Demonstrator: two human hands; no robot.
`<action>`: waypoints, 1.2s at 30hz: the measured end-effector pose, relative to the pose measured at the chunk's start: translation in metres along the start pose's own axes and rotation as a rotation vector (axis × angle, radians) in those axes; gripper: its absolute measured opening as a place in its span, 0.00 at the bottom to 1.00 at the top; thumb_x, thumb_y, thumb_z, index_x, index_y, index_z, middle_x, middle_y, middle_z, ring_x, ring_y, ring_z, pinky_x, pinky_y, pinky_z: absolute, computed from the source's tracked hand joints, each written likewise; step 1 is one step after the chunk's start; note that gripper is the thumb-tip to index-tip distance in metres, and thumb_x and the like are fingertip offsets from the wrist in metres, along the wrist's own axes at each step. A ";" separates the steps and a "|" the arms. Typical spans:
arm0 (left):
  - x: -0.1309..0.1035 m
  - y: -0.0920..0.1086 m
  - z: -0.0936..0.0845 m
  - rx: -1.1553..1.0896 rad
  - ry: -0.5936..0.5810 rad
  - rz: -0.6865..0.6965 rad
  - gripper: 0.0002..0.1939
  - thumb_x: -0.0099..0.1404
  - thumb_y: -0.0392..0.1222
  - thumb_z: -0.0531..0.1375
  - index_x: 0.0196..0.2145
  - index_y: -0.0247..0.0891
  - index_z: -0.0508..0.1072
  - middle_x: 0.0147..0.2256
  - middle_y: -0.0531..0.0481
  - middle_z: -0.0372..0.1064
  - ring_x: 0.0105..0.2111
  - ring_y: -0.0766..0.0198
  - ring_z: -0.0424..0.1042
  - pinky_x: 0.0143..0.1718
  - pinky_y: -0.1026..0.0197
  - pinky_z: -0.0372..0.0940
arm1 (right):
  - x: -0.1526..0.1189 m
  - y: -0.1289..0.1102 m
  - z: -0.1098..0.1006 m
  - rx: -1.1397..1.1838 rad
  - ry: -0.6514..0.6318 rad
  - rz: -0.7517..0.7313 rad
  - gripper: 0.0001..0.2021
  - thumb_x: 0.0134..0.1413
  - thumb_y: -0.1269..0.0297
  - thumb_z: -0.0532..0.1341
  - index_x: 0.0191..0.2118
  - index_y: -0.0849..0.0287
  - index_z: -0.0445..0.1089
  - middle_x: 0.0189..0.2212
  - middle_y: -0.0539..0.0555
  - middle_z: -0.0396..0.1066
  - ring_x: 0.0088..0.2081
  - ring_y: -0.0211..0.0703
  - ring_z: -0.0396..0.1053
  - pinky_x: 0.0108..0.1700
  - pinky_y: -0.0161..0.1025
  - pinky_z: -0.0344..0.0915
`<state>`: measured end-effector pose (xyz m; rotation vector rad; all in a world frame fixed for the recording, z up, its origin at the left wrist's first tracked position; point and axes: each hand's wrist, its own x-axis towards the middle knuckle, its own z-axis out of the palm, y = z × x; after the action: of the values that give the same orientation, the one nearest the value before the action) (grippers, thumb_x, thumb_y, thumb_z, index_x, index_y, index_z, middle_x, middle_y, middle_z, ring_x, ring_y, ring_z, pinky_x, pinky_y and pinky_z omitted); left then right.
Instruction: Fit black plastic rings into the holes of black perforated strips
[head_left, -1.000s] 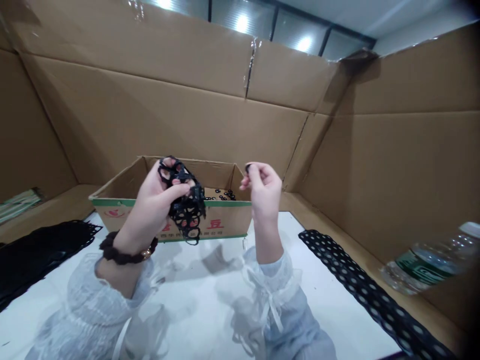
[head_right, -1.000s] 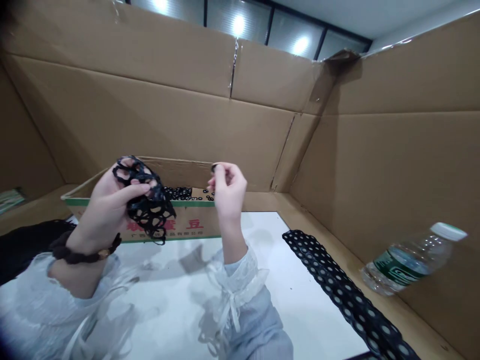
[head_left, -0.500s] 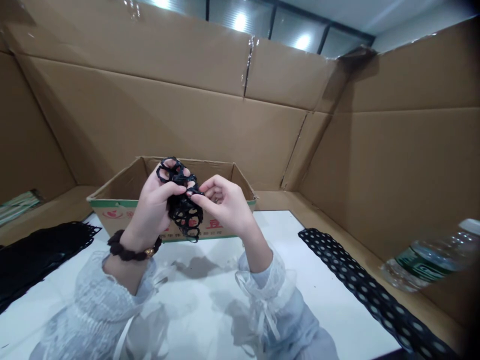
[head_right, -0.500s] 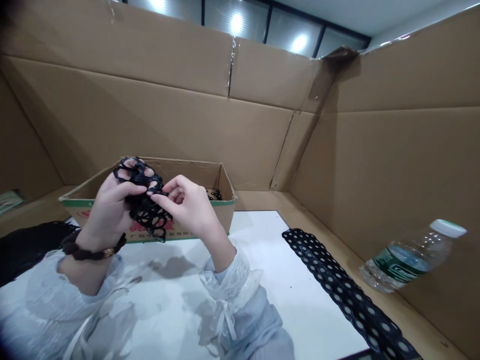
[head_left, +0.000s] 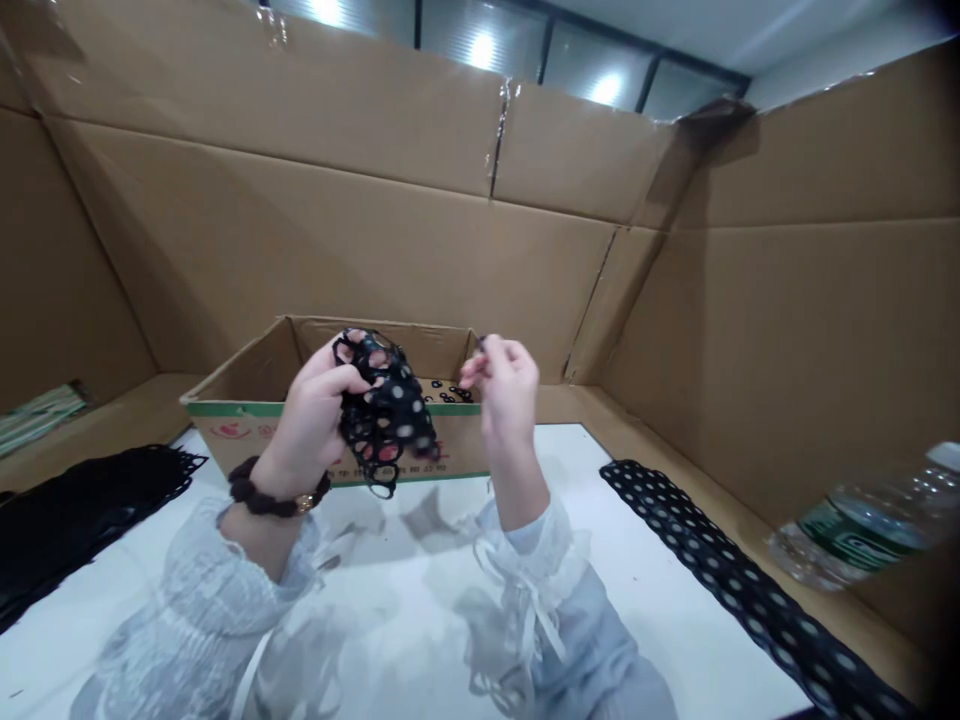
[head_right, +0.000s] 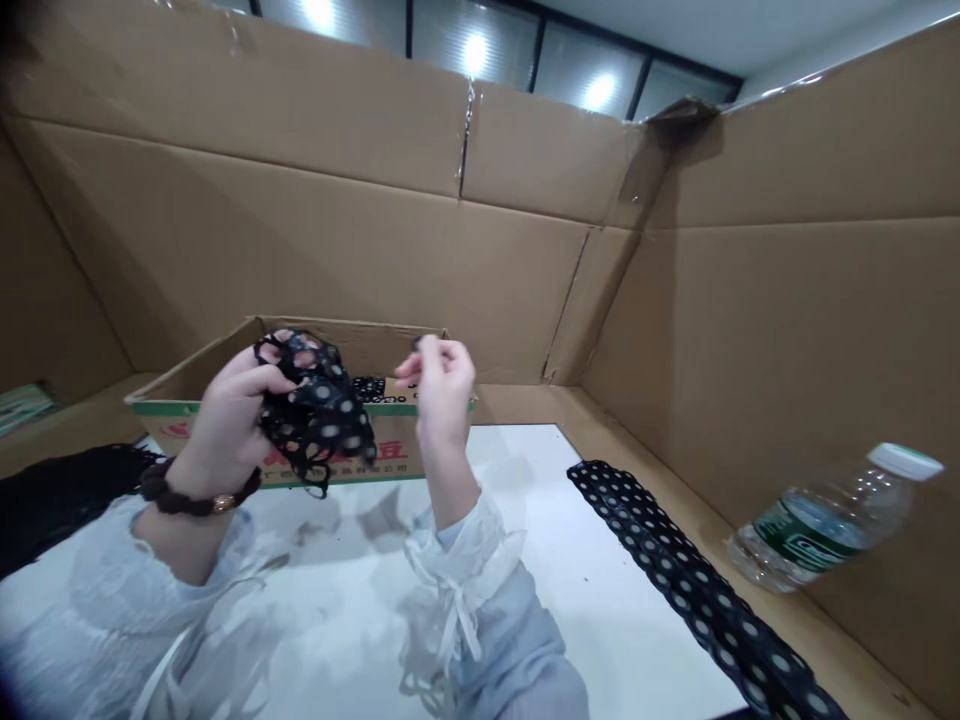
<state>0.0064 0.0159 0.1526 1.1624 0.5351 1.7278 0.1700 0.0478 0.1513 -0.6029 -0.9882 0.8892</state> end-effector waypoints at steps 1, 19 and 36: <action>0.000 0.002 -0.001 0.019 0.021 0.019 0.16 0.41 0.24 0.54 0.29 0.38 0.68 0.27 0.54 0.64 0.28 0.67 0.64 0.27 0.67 0.61 | 0.005 0.005 -0.004 -0.027 0.089 -0.062 0.10 0.51 0.57 0.57 0.28 0.58 0.58 0.18 0.44 0.61 0.18 0.29 0.62 0.20 0.27 0.60; -0.004 -0.003 0.000 0.152 -0.117 0.075 0.17 0.43 0.23 0.55 0.30 0.41 0.69 0.30 0.54 0.65 0.31 0.64 0.64 0.32 0.65 0.61 | -0.020 0.003 0.016 -0.273 -0.669 0.138 0.19 0.40 0.50 0.65 0.31 0.59 0.63 0.20 0.45 0.65 0.21 0.31 0.62 0.25 0.31 0.60; 0.002 0.013 -0.006 -0.004 -0.048 -0.023 0.18 0.39 0.22 0.55 0.27 0.38 0.71 0.29 0.53 0.65 0.29 0.67 0.65 0.27 0.69 0.65 | 0.016 0.025 -0.014 -0.589 -0.192 -0.318 0.15 0.52 0.52 0.57 0.32 0.59 0.71 0.40 0.57 0.70 0.44 0.43 0.65 0.47 0.41 0.61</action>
<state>-0.0053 0.0128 0.1602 1.1875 0.5138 1.6769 0.1780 0.0734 0.1329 -0.8326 -1.4920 0.3673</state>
